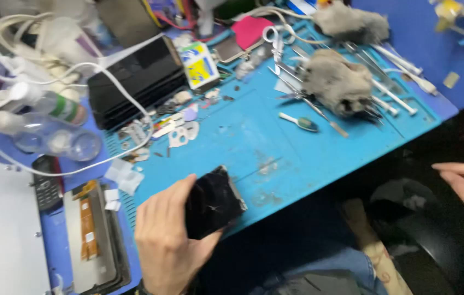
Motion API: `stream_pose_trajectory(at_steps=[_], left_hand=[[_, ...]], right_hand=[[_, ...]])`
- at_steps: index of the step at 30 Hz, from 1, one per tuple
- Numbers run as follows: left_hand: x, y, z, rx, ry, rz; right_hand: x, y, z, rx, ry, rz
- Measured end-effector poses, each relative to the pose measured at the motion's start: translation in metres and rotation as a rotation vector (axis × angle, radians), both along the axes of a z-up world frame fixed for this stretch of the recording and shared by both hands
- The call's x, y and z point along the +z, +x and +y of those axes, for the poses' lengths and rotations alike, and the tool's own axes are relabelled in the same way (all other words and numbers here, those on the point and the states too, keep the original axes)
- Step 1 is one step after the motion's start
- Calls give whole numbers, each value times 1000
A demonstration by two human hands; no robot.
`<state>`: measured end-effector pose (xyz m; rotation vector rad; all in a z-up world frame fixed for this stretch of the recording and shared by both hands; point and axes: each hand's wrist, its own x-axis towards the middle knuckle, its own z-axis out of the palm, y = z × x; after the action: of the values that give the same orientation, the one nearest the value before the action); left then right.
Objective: The person cleans a cracked smartphone screen with a cloth and a liquid solution. They then apply several strips of white tape across the screen to secure the broken glass.
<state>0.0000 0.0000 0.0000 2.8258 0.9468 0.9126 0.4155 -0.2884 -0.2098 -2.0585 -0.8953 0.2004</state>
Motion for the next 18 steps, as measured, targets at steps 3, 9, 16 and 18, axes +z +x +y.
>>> stream_pose_trajectory(at_steps=[3, 9, 16, 18], left_hand=[[4, -7, 0, -80, -14, -68], [4, -24, 2, -129, -71, -96], [6, -33, 7, -144, -138, -180], [7, -32, 8, -158, -133, -193]], right_hand=[[-4, 16, 16, 118, 165, 39], [222, -65, 192, 462, 347, -300], [374, -136, 365, 779, 565, -761], [385, -132, 415, 674, 567, -1184]])
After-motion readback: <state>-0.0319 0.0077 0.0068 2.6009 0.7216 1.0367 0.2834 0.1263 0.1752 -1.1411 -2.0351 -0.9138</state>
